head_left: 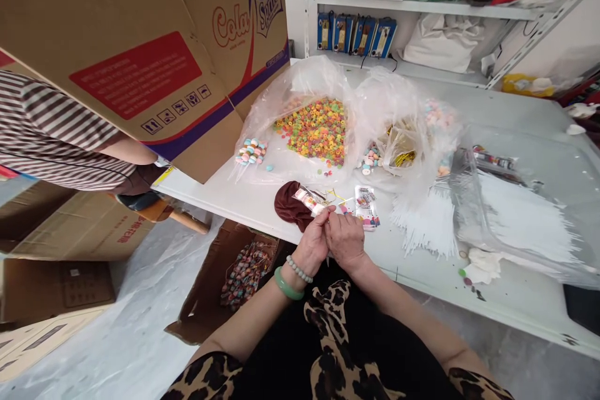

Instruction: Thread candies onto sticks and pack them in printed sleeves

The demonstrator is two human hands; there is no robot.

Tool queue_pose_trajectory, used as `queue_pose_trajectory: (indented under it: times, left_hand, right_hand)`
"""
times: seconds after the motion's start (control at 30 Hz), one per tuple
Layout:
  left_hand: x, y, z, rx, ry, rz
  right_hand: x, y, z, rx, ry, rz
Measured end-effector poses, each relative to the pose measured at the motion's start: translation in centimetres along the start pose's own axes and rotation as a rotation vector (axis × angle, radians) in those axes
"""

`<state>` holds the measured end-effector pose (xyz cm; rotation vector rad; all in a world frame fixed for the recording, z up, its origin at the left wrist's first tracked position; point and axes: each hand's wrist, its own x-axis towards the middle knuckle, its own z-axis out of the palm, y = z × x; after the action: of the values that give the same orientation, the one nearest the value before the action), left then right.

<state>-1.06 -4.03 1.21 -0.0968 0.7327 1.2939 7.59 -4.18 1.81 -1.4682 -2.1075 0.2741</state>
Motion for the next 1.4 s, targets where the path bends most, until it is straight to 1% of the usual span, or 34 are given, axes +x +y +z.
queue_pose_trajectory:
  times: [0.07, 0.13, 0.2, 0.3, 0.33, 0.37, 0.4, 0.43, 0.47, 0.5, 0.57, 0.6, 0.63, 0.7, 0.73, 0.77, 0.8, 0.83, 0.87, 0.9, 0.93, 0.97, 1.0, 1.07, 1.1, 1.17, 1.2, 1.23, 1.27, 1.3, 1.33, 1.4]
  left_hand:
    - [0.2, 0.2, -0.4, 0.006, 0.026, -0.016]
    - [0.1, 0.7, -0.9, 0.069, 0.002, -0.053]
    - [-0.4, 1.5, -1.3, 0.184, -0.094, -0.091]
    - [-1.7, 2.7, -1.5, 0.395, -0.277, -0.047]
    - [-2.0, 3.0, -1.6, 0.463, -0.313, -0.032]
    - [-2.3, 3.3, -1.7, 0.517, -0.333, -0.021]
    - [-2.5, 3.6, -1.8, 0.555, -0.335, -0.008]
    - [-2.6, 3.8, -2.0, 0.578, -0.323, 0.005]
    - [-2.5, 4.0, -2.3, 0.589, -0.299, 0.034]
    - [-2.4, 4.1, -2.6, 0.593, -0.266, 0.08]
    - [-2.1, 4.0, -3.1, 0.613, -0.188, 0.17]
    - [-2.0, 3.9, -3.4, 0.632, -0.168, 0.174]
    - [-1.9, 3.6, -3.5, 0.652, -0.168, 0.133]
    - [-1.9, 2.8, -3.8, 0.674, -0.176, -0.022]
    - [-1.9, 2.4, -3.9, 0.682, -0.16, -0.082]
    - [-1.9, 1.9, -3.9, 0.7, -0.118, -0.095]
    - [-2.0, 1.6, -4.1, 0.736, -0.052, -0.044]
    - [-2.1, 1.3, -4.2, 0.79, 0.02, 0.062]
    - [-2.2, 1.2, -4.4, 0.852, 0.077, 0.201]
    - [-2.2, 1.2, -4.6, 0.909, 0.111, 0.345]
    - [-2.3, 1.3, -4.8, 0.948, 0.125, 0.474]
    - [-2.3, 1.6, -5.0, 0.967, 0.127, 0.571]
    - [-2.3, 1.9, -5.2, 0.972, 0.129, 0.631]
    - [-2.1, 2.7, -5.5, 0.955, 0.156, 0.661]
    - [-1.9, 3.1, -5.6, 0.936, 0.175, 0.643]
    - [-1.4, 3.9, -5.7, 0.875, 0.189, 0.564]
    - [-1.2, 4.2, -5.7, 0.838, 0.183, 0.519]
    - [-1.0, 4.5, -5.7, 0.803, 0.169, 0.476]
    - [-0.9, 4.7, -5.7, 0.776, 0.153, 0.44]
    - [-0.8, 4.8, -5.6, 0.755, 0.137, 0.414]
    - [-0.8, 5.0, -5.6, 0.735, 0.129, 0.399]
    - [-0.6, 5.2, -5.4, 0.692, 0.142, 0.381]
  right_hand:
    - [0.4, 0.6, 0.2, 0.299, -0.112, 0.127]
    - [0.6, 1.1, 0.3, 0.619, -0.243, 0.264]
    - [0.5, 1.3, 0.4, 0.873, -0.389, 0.358]
    - [-0.4, 1.2, 0.5, 1.319, -0.609, 0.513]
    - [-0.7, 1.1, 0.5, 1.475, -0.667, 0.577]
    - [-0.9, 1.1, 0.5, 1.581, -0.703, 0.63]
    - [-1.0, 1.1, 0.4, 1.613, -0.72, 0.655]
    - [-1.0, 1.2, 0.2, 1.584, -0.721, 0.656]
    - [-0.9, 1.2, 0.0, 1.511, -0.693, 0.642]
    - [-0.6, 1.3, -0.2, 1.414, -0.619, 0.621]
    - [0.1, 1.4, -0.5, 1.236, -0.388, 0.583]
    - [0.6, 1.3, -0.6, 1.198, -0.305, 0.575]
    - [1.0, 1.2, -0.6, 1.202, -0.278, 0.583]
    - [1.8, 0.7, -0.1, 1.283, -0.338, 0.641]
    - [2.1, 0.5, 0.4, 1.324, -0.36, 0.686]
    - [2.3, 0.2, 1.0, 1.354, -0.335, 0.737]
    - [2.5, -0.1, 1.6, 1.373, -0.273, 0.786]
    - [2.6, -0.3, 2.2, 1.384, -0.199, 0.827]
    - [2.7, -0.4, 2.8, 1.388, -0.146, 0.85]
    - [2.8, -0.5, 3.2, 1.385, -0.131, 0.852]
    - [3.0, -0.4, 3.5, 1.368, -0.15, 0.824]
    - [3.3, -0.1, 3.6, 1.328, -0.186, 0.765]
    - [3.8, 0.4, 3.5, 1.256, -0.22, 0.68]
    - [5.2, 1.9, 3.0, 0.979, -0.241, 0.491]
    - [6.1, 2.8, 2.7, 0.77, -0.216, 0.419]
    - [7.9, 4.7, 2.5, 0.238, -0.152, 0.322]
    - [8.6, 5.5, 2.6, 0.012, -0.187, 0.273]
    - [9.2, 6.2, 2.8, -0.167, -0.23, 0.229]
    - [9.6, 6.6, 3.1, -0.292, -0.277, 0.19]
    - [9.7, 6.9, 3.4, -0.364, -0.32, 0.16]
    - [9.7, 7.1, 3.7, -0.4, -0.345, 0.141]
    - [9.4, 7.0, 4.0, -0.425, -0.351, 0.109]
